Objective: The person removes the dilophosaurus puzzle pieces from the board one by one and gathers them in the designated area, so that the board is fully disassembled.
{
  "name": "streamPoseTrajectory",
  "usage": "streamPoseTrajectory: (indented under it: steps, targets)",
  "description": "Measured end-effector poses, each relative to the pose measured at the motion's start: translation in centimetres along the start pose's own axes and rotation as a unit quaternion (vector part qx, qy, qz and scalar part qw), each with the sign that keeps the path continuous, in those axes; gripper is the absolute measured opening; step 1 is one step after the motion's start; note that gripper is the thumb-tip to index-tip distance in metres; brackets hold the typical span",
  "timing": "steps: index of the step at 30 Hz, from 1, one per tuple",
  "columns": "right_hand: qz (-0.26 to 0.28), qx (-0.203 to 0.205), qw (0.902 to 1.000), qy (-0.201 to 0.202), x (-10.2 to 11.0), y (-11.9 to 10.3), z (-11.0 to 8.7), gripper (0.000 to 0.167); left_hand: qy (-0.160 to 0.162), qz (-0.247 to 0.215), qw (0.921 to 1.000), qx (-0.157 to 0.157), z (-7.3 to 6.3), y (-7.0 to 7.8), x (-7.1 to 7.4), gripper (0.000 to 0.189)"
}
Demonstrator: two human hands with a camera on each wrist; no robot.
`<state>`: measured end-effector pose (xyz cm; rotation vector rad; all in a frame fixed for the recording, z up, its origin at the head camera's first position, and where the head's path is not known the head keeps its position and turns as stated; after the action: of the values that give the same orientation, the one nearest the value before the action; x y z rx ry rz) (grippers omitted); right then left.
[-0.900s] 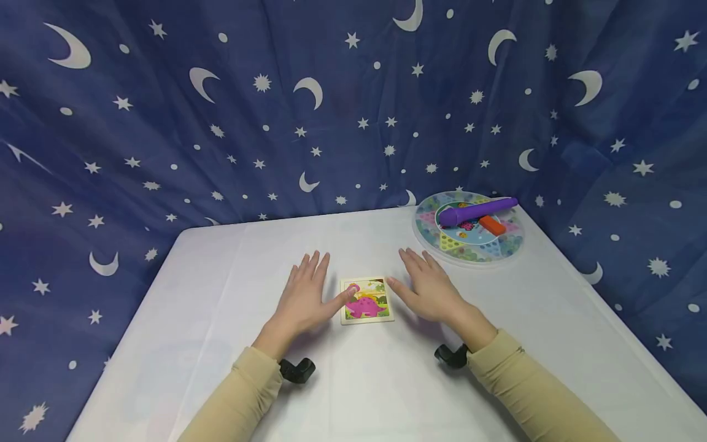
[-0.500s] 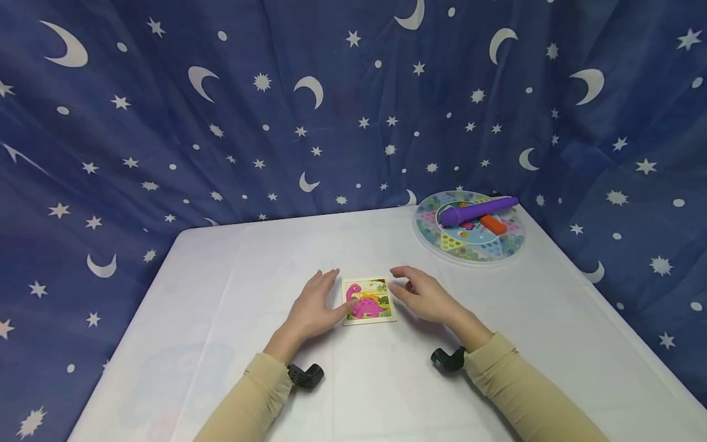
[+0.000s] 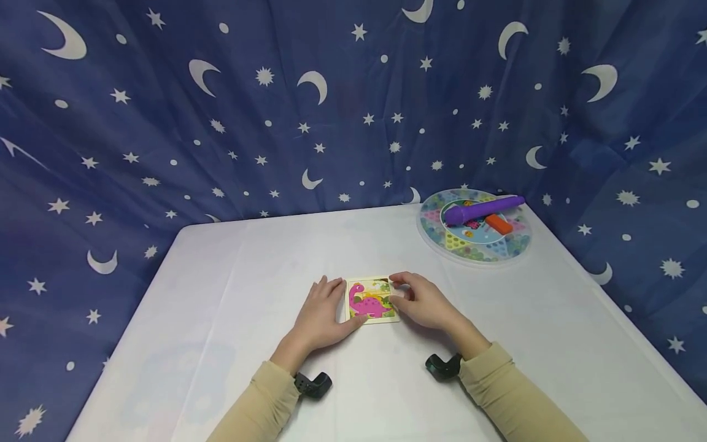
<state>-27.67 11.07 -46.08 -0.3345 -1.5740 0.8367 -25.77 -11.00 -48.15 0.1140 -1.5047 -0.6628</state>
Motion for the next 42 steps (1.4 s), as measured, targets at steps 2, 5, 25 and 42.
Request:
streamPoseTrajectory:
  steps: [2, 5, 25, 42]
  targets:
    - [-0.013, 0.000, 0.9999, -0.003, 0.0, 0.0, -0.1, 0.058, -0.004, 0.009, 0.9999, -0.004, -0.2, 0.3, 0.0, 0.092]
    - [-0.033, -0.003, 0.9993, -0.017, -0.3, 0.1, -0.1, 0.068, -0.006, 0.016, 0.9998, -0.005, -0.6, 0.6, 0.0, 0.091]
    - [-0.038, 0.050, 0.9953, -0.073, -0.1, -0.2, -1.6, 0.050, 0.007, -0.011, 0.9990, -0.044, -2.0, 2.2, -0.5, 0.096]
    - [-0.096, 0.071, 0.9919, -0.043, -0.1, -0.5, -1.5, 0.044, 0.039, -0.045, 0.9916, -0.114, -1.7, 3.2, -0.7, 0.062]
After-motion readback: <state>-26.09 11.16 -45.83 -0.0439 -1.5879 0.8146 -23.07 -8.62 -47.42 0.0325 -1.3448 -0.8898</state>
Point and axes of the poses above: each hand's wrist, its own z-axis towards the middle knuckle, its own x-axis out of the back of the hand, y = z × x, the point moved 6 cm from there along z, towards the middle knuckle, and after that the axes turned 3 degrees about -z, right-handed, at the moved point
